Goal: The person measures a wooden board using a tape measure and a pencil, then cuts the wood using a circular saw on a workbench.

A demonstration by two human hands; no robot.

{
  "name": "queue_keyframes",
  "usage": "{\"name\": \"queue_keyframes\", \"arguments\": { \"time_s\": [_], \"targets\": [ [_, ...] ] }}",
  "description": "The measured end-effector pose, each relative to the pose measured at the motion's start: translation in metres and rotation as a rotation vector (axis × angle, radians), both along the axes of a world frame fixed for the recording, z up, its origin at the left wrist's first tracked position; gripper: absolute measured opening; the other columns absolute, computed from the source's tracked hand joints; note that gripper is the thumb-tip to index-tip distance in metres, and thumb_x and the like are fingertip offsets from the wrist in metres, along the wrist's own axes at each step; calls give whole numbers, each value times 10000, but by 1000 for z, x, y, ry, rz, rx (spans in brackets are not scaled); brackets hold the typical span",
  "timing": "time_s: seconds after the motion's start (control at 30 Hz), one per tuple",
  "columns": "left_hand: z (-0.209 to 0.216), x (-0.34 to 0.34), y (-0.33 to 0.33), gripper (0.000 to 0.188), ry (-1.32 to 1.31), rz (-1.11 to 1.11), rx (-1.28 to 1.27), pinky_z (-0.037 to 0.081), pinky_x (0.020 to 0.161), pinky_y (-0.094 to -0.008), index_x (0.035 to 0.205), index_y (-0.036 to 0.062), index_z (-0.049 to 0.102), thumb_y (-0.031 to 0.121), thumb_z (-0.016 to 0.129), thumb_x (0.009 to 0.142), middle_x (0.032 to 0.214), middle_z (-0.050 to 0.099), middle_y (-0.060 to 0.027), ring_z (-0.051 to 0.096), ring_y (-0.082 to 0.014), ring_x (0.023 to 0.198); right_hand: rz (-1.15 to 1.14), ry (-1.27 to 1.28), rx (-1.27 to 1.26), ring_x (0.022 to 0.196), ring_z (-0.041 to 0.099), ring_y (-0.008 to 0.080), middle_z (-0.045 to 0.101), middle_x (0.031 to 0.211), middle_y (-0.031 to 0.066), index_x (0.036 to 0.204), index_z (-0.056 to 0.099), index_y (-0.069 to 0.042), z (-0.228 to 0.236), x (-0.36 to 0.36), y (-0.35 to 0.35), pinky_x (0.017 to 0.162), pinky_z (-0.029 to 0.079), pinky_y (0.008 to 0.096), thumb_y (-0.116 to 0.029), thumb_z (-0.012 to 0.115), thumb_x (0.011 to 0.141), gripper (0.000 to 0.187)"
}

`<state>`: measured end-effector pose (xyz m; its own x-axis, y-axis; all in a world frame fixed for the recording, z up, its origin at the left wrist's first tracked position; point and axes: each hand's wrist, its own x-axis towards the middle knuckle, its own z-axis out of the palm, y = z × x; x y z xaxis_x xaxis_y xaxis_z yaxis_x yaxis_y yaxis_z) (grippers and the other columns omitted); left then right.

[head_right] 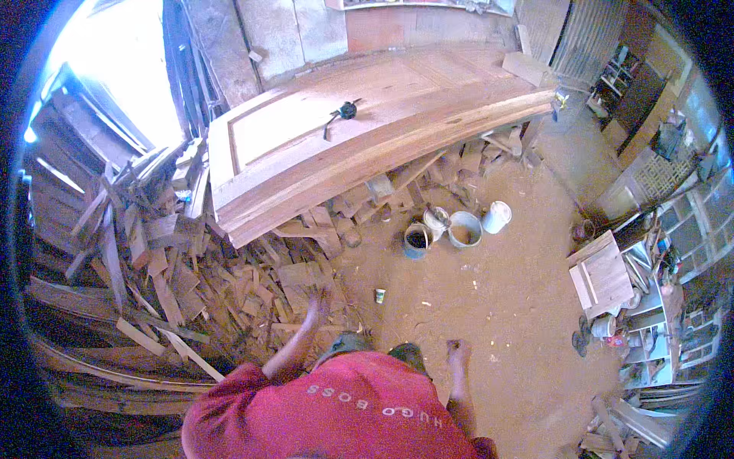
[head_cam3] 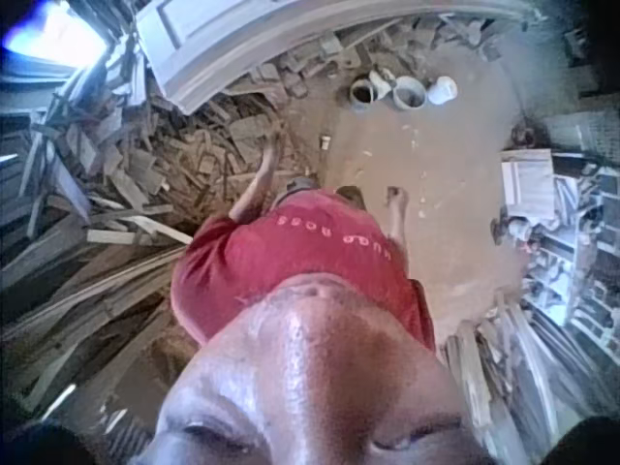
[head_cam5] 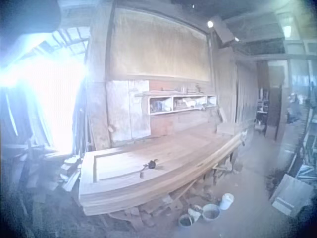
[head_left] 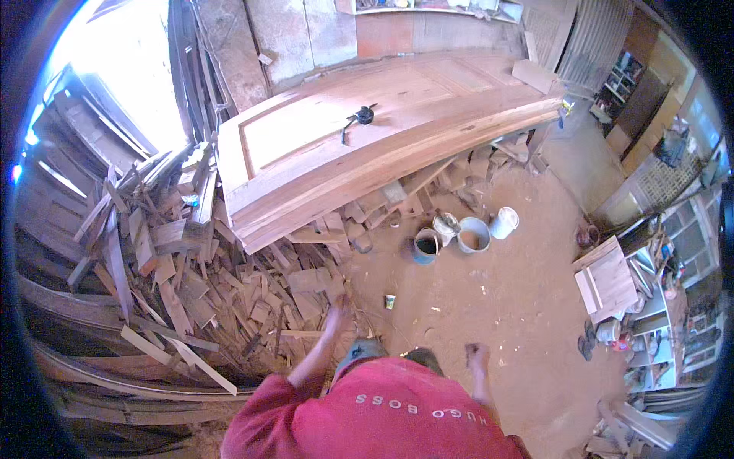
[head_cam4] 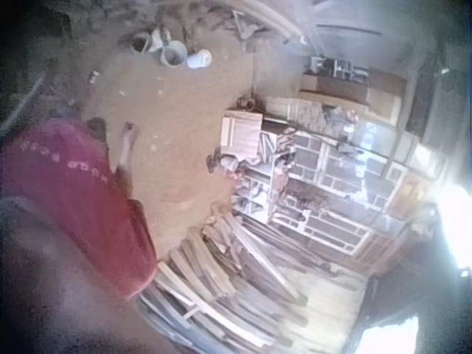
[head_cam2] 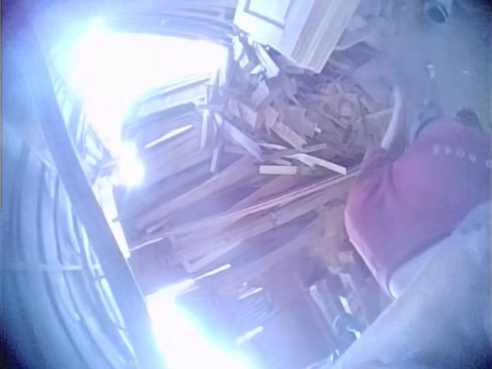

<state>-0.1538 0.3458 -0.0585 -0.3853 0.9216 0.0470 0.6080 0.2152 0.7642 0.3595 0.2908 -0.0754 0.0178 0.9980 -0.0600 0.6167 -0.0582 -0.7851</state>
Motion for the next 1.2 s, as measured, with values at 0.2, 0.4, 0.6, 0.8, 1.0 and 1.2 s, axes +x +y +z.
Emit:
{"name": "queue_keyframes", "arguments": {
  "time_s": [0.2,0.4,0.6,0.8,1.0,1.2],
  "targets": [
    [219,70,229,307,6,-108,420,475,915,-459,1150,37,628,265,671,950,1107,649,-185,602,-382,1057,-358,-178,73,701,645,292,680,757,154,822,682,-15,11,-3,55,668,517,419,-298,749,868,295],
    [297,77,405,437,316,24,538,400,1039,-458,1236,79,612,312,723,883,1237,618,-145,526,-334,1221,44,-242,-427,724,623,251,671,802,123,993,650,-43,-125,54,104,668,492,371,-256,783,814,309],
    [313,64,534,658,482,278,333,369,1069,-503,1342,99,523,375,772,798,1315,547,-171,476,-373,1272,83,-123,-465,589,566,210,641,744,85,911,642,-69,-80,102,307,530,442,354,-252,697,876,194],
    [298,60,600,753,488,406,130,395,1046,-514,1386,76,501,349,807,754,1287,552,-193,493,-375,1247,56,151,-377,455,509,170,611,687,46,829,634,-95,-48,162,507,391,392,336,-247,610,938,188],
    [277,54,587,663,415,537,326,454,1017,-480,1366,19,537,239,779,789,1260,558,-212,535,-397,1173,-16,172,-642,784,695,272,681,760,113,856,672,-99,-20,117,576,672,547,473,-233,635,874,140],
    [275,52,478,567,-1399,243,899,538,780,-398,1224,34,638,487,553,893,971,691,-114,656,-259,874,574,-75,-704,720,666,232,670,771,94,918,659,-98,-66,65,552,609,531,426,-228,621,914,135]
  ]
}}
